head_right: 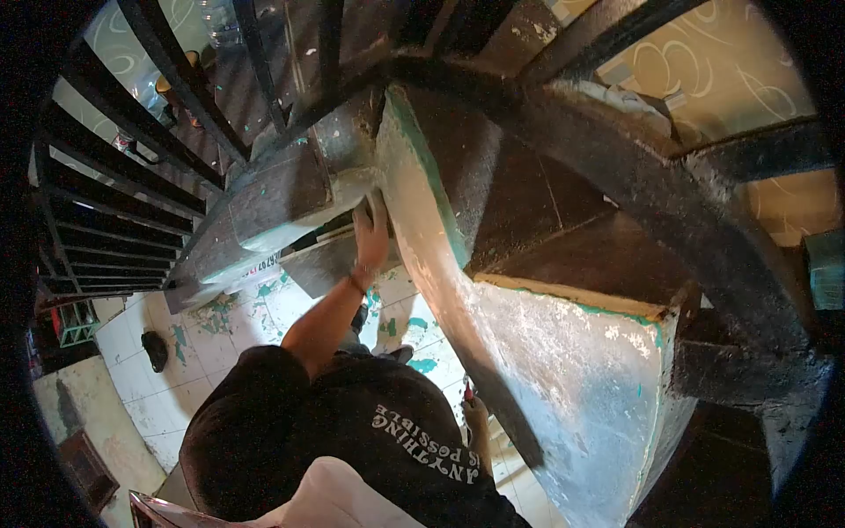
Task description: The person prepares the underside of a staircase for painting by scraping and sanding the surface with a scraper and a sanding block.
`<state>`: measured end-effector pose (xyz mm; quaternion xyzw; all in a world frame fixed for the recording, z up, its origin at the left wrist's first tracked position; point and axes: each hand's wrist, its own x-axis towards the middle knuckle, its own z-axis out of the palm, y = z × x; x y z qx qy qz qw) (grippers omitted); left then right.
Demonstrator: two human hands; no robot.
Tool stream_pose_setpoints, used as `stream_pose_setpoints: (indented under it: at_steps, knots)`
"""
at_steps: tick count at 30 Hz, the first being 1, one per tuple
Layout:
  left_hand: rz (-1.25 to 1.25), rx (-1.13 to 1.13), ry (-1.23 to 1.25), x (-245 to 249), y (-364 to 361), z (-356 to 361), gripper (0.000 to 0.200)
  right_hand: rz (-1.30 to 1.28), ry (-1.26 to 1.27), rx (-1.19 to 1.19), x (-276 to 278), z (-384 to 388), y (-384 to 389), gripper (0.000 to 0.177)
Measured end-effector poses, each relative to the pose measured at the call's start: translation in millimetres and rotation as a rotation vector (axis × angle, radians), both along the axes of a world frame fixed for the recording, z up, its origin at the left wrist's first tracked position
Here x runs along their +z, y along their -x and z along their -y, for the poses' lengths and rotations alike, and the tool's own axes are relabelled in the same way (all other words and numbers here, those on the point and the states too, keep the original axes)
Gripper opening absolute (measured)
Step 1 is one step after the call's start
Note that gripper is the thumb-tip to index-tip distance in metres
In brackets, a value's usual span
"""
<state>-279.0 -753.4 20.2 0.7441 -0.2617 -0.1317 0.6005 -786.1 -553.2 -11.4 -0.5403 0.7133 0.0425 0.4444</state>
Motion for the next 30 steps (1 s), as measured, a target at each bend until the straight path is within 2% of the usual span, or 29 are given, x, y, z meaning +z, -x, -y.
stream_pose_setpoints:
  at_steps: [1, 2, 3, 5, 6, 7, 9, 10, 12, 13, 15, 16, 19, 20, 21, 23, 24, 26, 27, 29, 30]
  knots:
    - [-0.041, -0.066, 0.058, 34, 1, -2, 0.067, -0.003, 0.062, 0.021, -3, 11, -4, 0.030]
    - [-0.045, -0.014, 0.089, 54, 8, -8, 0.071, -0.067, 0.075, 0.055, -2, 14, -5, 0.031]
    - [-0.052, -0.016, 0.079, 48, 8, -12, 0.071, -0.074, 0.065, 0.053, 6, 11, -10, 0.031]
    - [-0.279, 0.008, -0.107, 24, -7, 0, 0.073, -0.009, 0.027, -0.024, 21, 18, -29, 0.029]
    - [-0.444, 0.029, -0.256, 13, -13, 5, 0.074, 0.002, 0.008, 0.011, -1, 17, -13, 0.029]
    - [-0.448, 0.032, -0.252, -12, -14, 7, 0.074, -0.002, 0.010, 0.016, 7, 15, -16, 0.029]
    - [-0.688, -0.042, -0.211, -54, -18, 20, 0.075, -0.065, 0.052, 0.082, 22, 17, -35, 0.029]
    - [-0.692, -0.047, -0.214, -34, -13, 16, 0.075, 0.005, -0.023, -0.011, 10, 11, -23, 0.032]
    - [-0.310, 0.035, -0.135, -1, 0, 2, 0.075, 0.016, -0.026, -0.028, -8, 3, -5, 0.034]
    - [-0.311, 0.032, -0.141, -11, -2, 4, 0.075, 0.037, -0.025, -0.040, -13, -2, 0, 0.036]
    - [-0.461, 0.023, -0.185, -14, -15, 9, 0.074, 0.003, -0.047, -0.019, -11, -12, 3, 0.037]
    - [-0.818, -0.066, -0.106, -5, -26, 11, 0.073, -0.025, -0.053, 0.011, -8, -10, -1, 0.038]
    - [-0.918, 0.029, -0.119, -10, -27, 23, 0.073, -0.020, -0.027, 0.052, 5, -13, -6, 0.039]
    - [-0.677, 0.026, -0.098, -55, -22, 27, 0.072, -0.027, 0.000, 0.057, 4, -15, -6, 0.038]
    - [-0.677, 0.019, -0.106, -43, -18, 21, 0.072, -0.028, -0.006, 0.047, 3, -17, -5, 0.038]
    - [-0.292, 0.032, -0.180, 1, -11, 4, 0.069, 0.161, -0.020, -0.136, -1, -23, -3, 0.037]
    - [-0.290, 0.030, -0.185, -9, -16, 7, 0.069, 0.173, -0.027, -0.143, 2, -23, -7, 0.035]
    - [-0.564, -0.028, -0.180, -39, -32, 20, 0.068, 0.116, -0.024, -0.074, -2, -26, -5, 0.036]
    - [-0.560, -0.030, -0.176, -38, -31, 21, 0.068, 0.055, -0.016, -0.003, -3, -25, -6, 0.036]
    - [-0.428, 0.010, -0.097, -37, -24, 22, 0.065, 0.012, -0.079, -0.017, -3, -16, -7, 0.038]
    - [-0.426, 0.005, -0.099, -26, -15, 17, 0.065, 0.012, 0.008, -0.001, -8, -18, -6, 0.039]
